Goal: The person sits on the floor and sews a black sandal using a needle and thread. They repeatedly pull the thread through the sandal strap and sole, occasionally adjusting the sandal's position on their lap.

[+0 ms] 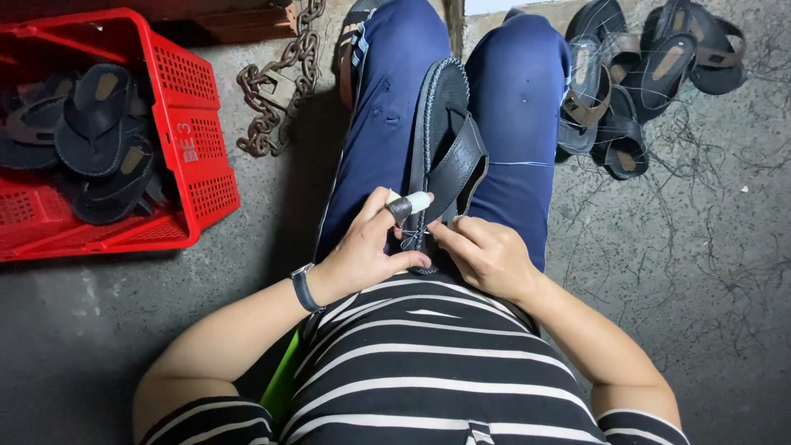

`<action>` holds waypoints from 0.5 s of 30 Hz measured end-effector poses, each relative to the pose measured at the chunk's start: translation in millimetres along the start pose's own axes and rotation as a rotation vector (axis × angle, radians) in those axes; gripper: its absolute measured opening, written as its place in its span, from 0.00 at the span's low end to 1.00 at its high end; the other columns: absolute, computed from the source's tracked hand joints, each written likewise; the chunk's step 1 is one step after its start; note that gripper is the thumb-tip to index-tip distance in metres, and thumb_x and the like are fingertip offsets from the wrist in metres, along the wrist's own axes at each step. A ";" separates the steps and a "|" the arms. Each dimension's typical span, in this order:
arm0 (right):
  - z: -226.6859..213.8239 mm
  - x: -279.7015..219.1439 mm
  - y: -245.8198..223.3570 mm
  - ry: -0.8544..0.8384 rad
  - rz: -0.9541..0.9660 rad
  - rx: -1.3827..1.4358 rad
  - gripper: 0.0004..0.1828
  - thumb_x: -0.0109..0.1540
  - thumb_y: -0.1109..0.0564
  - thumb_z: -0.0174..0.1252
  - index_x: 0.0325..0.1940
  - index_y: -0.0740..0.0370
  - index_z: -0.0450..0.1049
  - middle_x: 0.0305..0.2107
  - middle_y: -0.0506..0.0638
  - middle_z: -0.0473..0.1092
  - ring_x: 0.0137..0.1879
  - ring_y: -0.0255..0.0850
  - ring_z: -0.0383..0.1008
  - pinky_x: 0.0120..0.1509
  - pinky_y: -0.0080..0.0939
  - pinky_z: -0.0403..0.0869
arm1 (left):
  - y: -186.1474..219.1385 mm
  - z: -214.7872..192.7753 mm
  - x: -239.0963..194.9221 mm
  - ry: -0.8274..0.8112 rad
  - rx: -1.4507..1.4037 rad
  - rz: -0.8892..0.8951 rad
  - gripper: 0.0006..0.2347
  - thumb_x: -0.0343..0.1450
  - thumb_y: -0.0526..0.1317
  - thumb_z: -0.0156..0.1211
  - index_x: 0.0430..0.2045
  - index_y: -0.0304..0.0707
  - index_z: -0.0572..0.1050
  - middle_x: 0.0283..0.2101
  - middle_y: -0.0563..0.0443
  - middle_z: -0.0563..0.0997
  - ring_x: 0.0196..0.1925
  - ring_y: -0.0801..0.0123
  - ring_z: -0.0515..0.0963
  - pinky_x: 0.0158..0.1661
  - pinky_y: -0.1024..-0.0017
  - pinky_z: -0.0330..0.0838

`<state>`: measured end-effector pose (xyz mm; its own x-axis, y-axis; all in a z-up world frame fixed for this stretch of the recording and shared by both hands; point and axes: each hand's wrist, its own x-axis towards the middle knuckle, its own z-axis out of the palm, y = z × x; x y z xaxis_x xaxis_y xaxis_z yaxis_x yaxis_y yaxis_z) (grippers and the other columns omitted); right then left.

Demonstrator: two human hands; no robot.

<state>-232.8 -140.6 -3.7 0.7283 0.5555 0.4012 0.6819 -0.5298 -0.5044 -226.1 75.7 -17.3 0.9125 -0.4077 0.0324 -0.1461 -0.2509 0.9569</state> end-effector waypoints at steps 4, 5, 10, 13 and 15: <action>15.5 -1.7 4.1 0.006 -0.047 -0.021 0.09 0.60 0.61 0.54 0.43 0.65 0.73 0.22 0.49 0.63 0.22 0.43 0.67 0.24 0.36 0.68 | -0.4 3.9 1.2 0.000 -0.055 -0.002 0.32 0.54 0.45 0.77 0.52 0.35 0.71 0.38 0.49 0.65 0.28 0.66 0.77 0.33 0.71 0.74; 16.5 0.8 4.9 0.012 -0.057 0.004 0.08 0.59 0.63 0.54 0.42 0.66 0.72 0.21 0.50 0.61 0.21 0.45 0.66 0.22 0.39 0.68 | 0.2 2.7 3.0 0.008 -0.049 0.008 0.32 0.53 0.46 0.78 0.50 0.35 0.72 0.37 0.50 0.66 0.27 0.67 0.77 0.33 0.71 0.74; 13.5 5.9 3.3 0.027 -0.042 0.073 0.05 0.59 0.65 0.53 0.38 0.65 0.71 0.20 0.50 0.62 0.22 0.46 0.68 0.23 0.39 0.69 | 27.3 -16.7 9.6 0.029 0.003 -0.034 0.29 0.52 0.51 0.77 0.39 0.31 0.71 0.28 0.50 0.70 0.26 0.59 0.77 0.35 0.67 0.74; 15.6 0.5 0.7 0.069 0.009 0.096 0.06 0.59 0.62 0.56 0.38 0.67 0.71 0.24 0.53 0.66 0.26 0.49 0.71 0.25 0.43 0.72 | 35.5 -34.0 11.2 -0.015 0.129 0.015 0.28 0.53 0.47 0.77 0.40 0.28 0.71 0.38 0.40 0.74 0.27 0.52 0.79 0.29 0.62 0.75; 18.3 -0.6 2.1 0.115 0.008 0.141 0.05 0.60 0.63 0.55 0.37 0.69 0.72 0.24 0.55 0.68 0.26 0.49 0.71 0.26 0.42 0.72 | 30.4 -49.1 7.8 -0.032 0.233 0.062 0.13 0.62 0.42 0.71 0.17 0.33 0.72 0.18 0.51 0.65 0.22 0.56 0.73 0.29 0.65 0.69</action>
<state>-233.1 -130.3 -19.1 0.7420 0.4705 0.4775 0.6658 -0.4340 -0.6069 -204.7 108.0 26.2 0.8868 -0.4558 0.0764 -0.2894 -0.4189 0.8607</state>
